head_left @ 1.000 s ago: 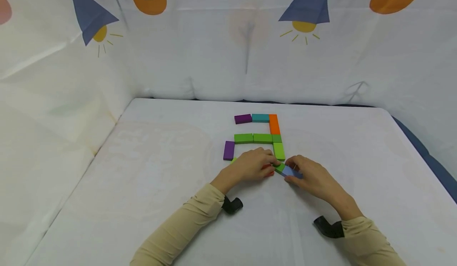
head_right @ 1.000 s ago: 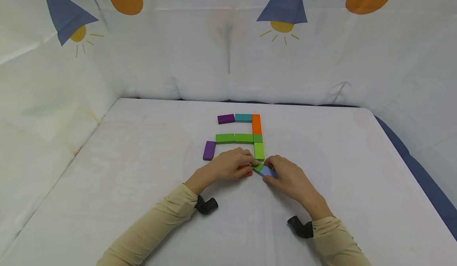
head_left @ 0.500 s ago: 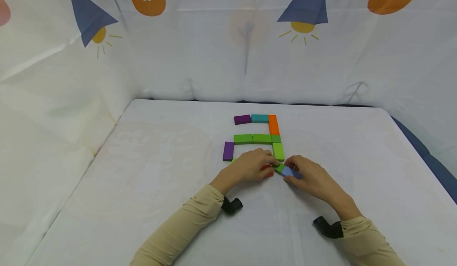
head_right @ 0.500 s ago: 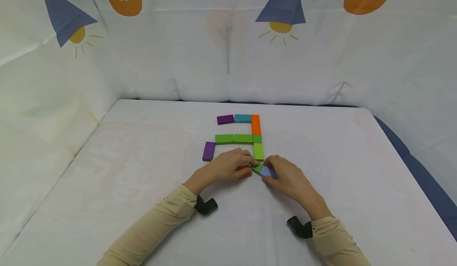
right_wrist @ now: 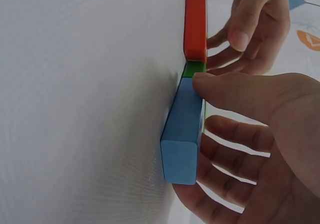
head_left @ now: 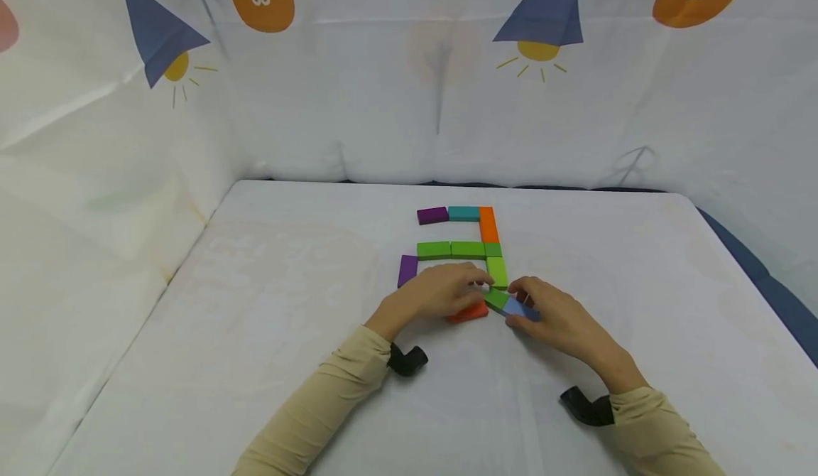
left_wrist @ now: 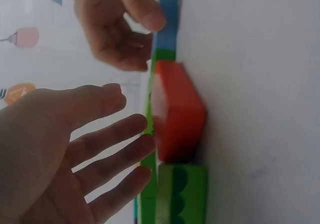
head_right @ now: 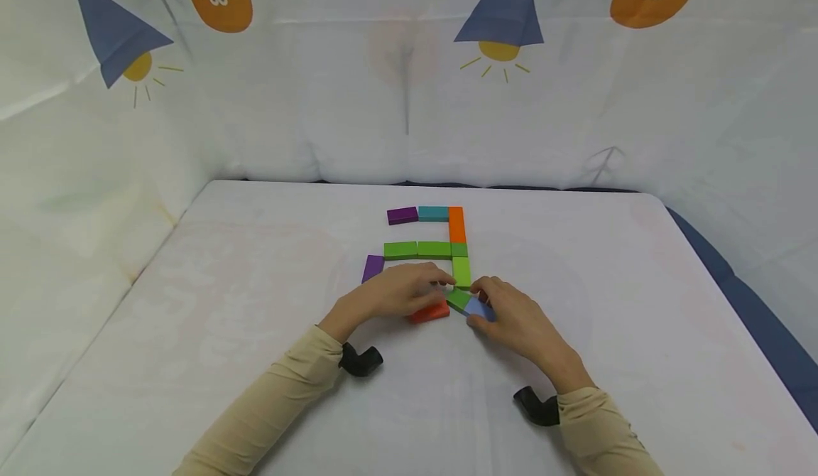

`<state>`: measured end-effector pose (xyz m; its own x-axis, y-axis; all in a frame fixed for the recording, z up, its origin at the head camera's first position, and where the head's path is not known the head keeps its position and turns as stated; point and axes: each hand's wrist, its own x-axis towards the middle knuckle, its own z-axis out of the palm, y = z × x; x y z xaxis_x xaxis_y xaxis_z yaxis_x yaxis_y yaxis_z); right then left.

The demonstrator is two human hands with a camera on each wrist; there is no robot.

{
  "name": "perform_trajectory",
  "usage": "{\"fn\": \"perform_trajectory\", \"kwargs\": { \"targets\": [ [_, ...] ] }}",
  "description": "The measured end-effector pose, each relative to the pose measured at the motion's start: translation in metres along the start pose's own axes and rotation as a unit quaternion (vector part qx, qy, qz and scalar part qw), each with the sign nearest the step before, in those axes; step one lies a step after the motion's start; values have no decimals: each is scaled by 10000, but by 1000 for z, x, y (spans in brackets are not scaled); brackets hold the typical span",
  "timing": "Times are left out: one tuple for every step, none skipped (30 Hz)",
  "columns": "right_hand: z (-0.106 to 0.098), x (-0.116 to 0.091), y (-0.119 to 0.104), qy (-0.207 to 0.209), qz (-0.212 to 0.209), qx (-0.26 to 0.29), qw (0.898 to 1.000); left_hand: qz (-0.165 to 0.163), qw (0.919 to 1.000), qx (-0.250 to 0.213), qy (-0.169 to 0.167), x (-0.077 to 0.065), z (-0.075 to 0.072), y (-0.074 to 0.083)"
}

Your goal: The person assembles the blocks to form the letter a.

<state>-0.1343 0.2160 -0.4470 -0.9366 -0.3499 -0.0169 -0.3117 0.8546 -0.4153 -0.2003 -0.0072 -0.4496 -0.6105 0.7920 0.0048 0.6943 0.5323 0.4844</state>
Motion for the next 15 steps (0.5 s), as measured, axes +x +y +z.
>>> {"fn": "perform_trajectory", "kwargs": {
  "targets": [
    [0, 0, 0, -3, -12, -2, 10000, -67, 10000, -26, 40, -1, -2, -1],
    [0, 0, 0, 7, -25, -3, 10000, -136, 9999, -11, 95, -2, -5, -3],
    [0, 0, 1, 14, -38, 4, 10000, -198, 9997, -23, 169, -4, -8, -5],
    [0, 0, 1, 24, -46, -2, 10000, -247, 9994, -12, 255, -5, -10, -7],
    [0, 0, 1, 37, -51, -9, 10000, -278, 9990, 27, 353, -6, -12, -8],
    [0, 0, 1, 52, -58, -22, 10000, -285, 9984, 90, 473, -8, -15, -10],
    [0, 0, 2, 79, -59, -40, 9999, -277, 9977, 176, 598, -9, -16, -12],
    [0, 0, 2, 108, -60, -48, 9999, -267, 9965, 275, 736, -9, -17, -14],
    [0, 1, 3, 140, -63, -58, 9999, -282, 9950, 369, 885, -10, -18, -16],
    [0, 1, 3, 177, -63, -60, 9998, -319, 9930, 472, 1030, -11, -18, -19],
    [0, 1, 4, 209, -63, -56, 9997, -372, 9909, 556, 1171, -11, -18, -20],
    [-1, 2, 4, 242, -60, -47, 9997, -434, 9885, 620, 1309, -12, -18, -22],
    [-1, 2, 5, 277, -54, -44, 9996, -512, 9861, 670, 1433, -13, -19, -24],
    [-1, 3, 6, 306, -66, -17, 9995, -595, 9834, 711, 1558, -13, -19, -25],
    [-2, 3, 7, 328, -74, -5, 9994, -688, 9808, 751, 1662, -14, -19, -26]
  ]
}}
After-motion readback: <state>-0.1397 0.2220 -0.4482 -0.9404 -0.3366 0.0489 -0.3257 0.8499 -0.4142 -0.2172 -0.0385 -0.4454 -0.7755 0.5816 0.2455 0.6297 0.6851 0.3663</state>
